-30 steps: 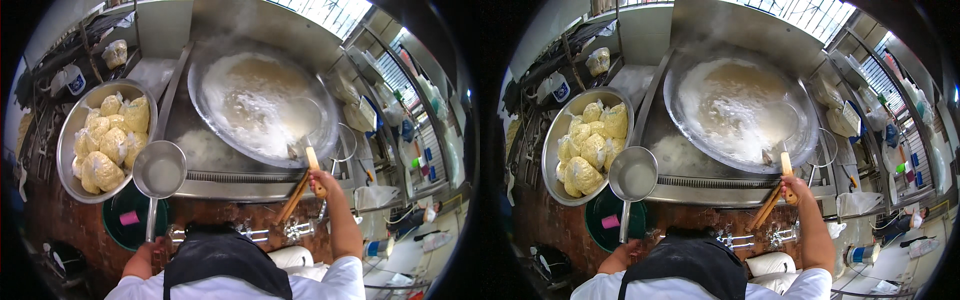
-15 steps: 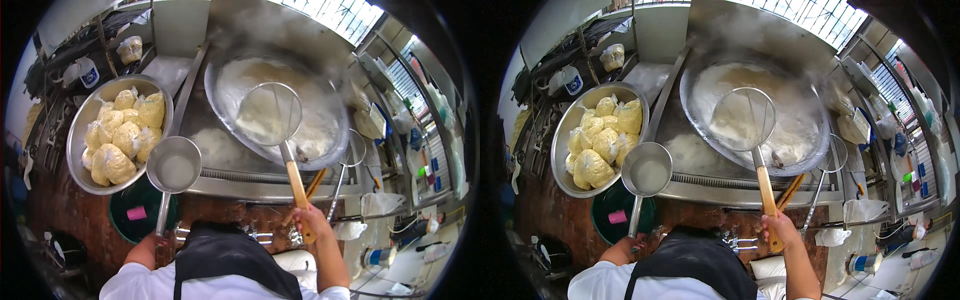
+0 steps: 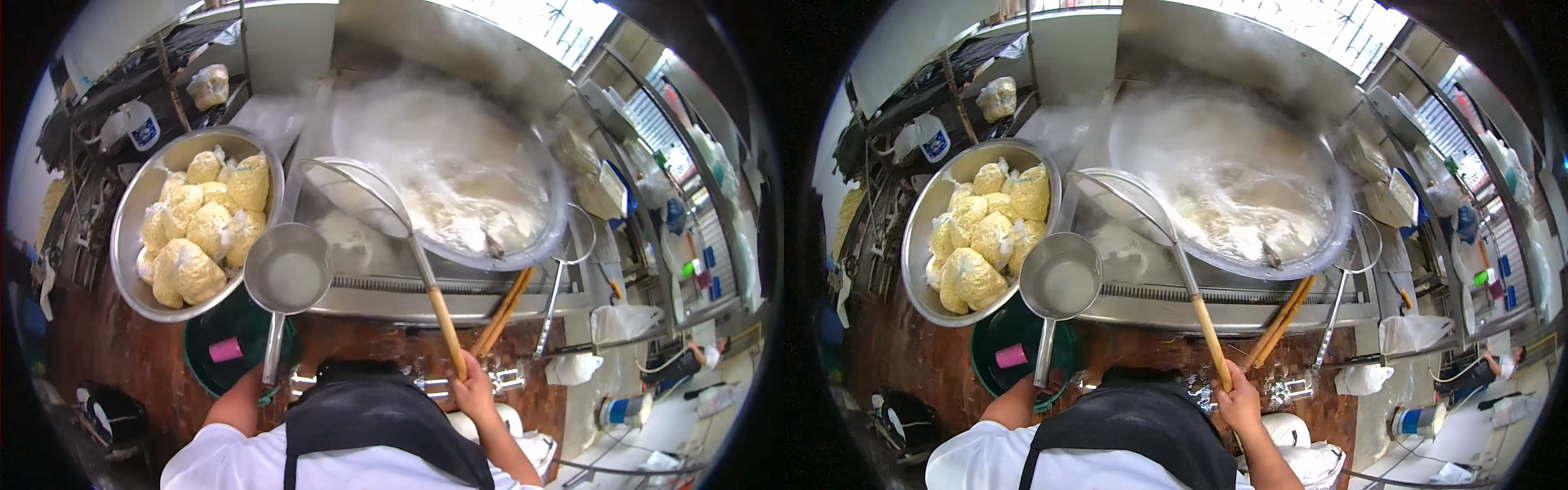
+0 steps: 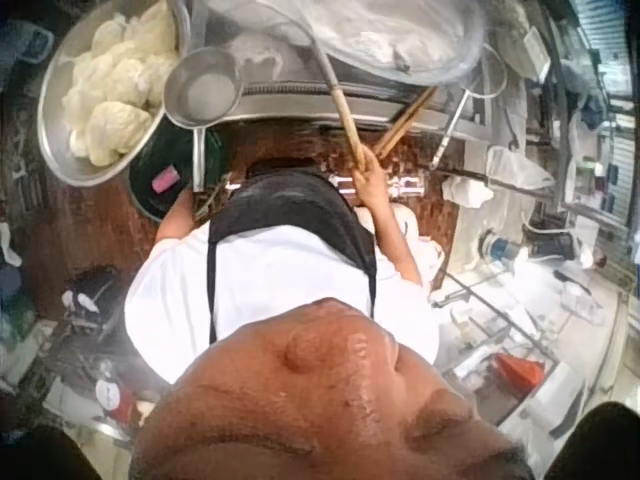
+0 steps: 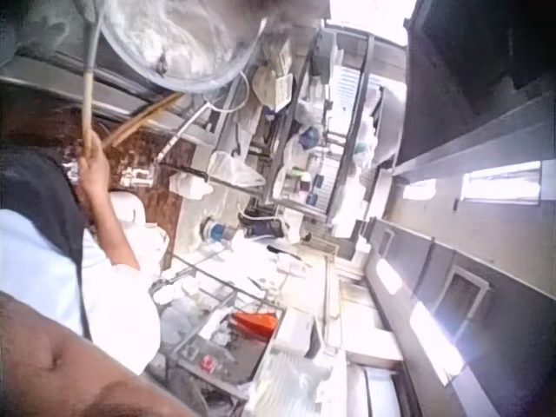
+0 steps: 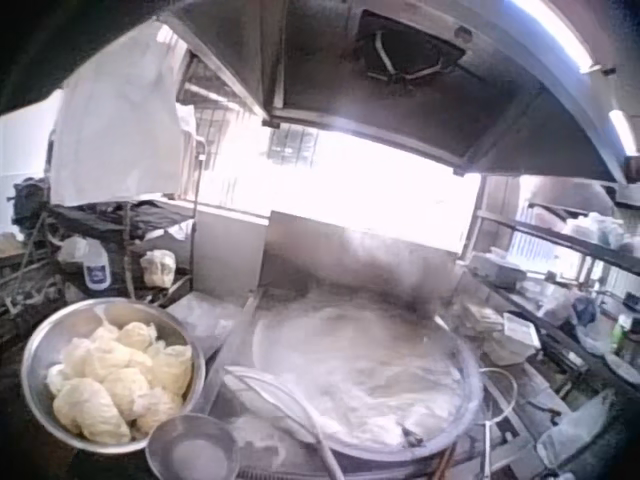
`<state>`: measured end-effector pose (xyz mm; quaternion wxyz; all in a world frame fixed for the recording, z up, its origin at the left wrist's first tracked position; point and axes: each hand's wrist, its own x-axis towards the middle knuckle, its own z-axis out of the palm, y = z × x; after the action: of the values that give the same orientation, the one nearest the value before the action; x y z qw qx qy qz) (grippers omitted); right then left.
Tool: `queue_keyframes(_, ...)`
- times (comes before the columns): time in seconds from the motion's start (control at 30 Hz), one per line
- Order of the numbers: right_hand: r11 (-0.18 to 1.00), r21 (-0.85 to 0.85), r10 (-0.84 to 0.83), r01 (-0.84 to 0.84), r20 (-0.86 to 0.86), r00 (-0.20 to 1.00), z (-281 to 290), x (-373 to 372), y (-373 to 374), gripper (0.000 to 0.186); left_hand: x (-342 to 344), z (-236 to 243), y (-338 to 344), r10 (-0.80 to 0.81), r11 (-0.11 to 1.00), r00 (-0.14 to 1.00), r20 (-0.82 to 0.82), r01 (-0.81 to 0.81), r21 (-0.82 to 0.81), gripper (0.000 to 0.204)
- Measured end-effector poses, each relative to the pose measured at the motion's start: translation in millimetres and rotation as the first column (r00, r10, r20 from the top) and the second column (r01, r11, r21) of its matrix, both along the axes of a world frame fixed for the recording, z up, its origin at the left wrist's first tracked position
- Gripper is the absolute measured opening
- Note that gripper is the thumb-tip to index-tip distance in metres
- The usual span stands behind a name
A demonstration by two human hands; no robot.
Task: The person stirs and skims boiling liquid in a large vat using a mesh strainer and ladle, then carries a metal oil container to a counter. Afterward, the person scoops water from a bucket with a plastic cup and washes their hands and arms.
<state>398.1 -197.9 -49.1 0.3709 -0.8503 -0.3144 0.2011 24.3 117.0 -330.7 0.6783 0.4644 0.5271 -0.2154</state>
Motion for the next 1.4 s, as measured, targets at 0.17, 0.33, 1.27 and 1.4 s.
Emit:
queue_keyframes(0.17,0.995,-0.046,-0.101,0.094,-0.179,0.979,-12.3,2.5,-10.7,0.045,-17.1,-10.8,5.1,0.006,1.0,0.999,0.053,-0.006,-0.011,0.032)
queue_keyframes(0.33,0.996,0.017,-0.09,0.09,-0.001,0.996,28.8,-27.2,21.9,0.044,-70.3,-61.2,-0.6,-0.041,0.996,0.992,-0.116,0.03,-0.09,0.03)
queue_keyframes(1.27,0.835,-0.035,-0.364,0.549,-0.782,0.505,49.6,246.2,39.2,0.008,-40.9,-35.6,-12.3,0.1,0.975,0.995,-0.018,-0.094,0.2,0.027)
queue_keyframes(1.4,0.902,-0.07,-0.264,0.426,-0.87,0.417,78.3,213.1,60.3,0.015,-40.5,-35.8,-17.7,0.141,0.964,0.988,-0.057,-0.124,0.235,0.021)
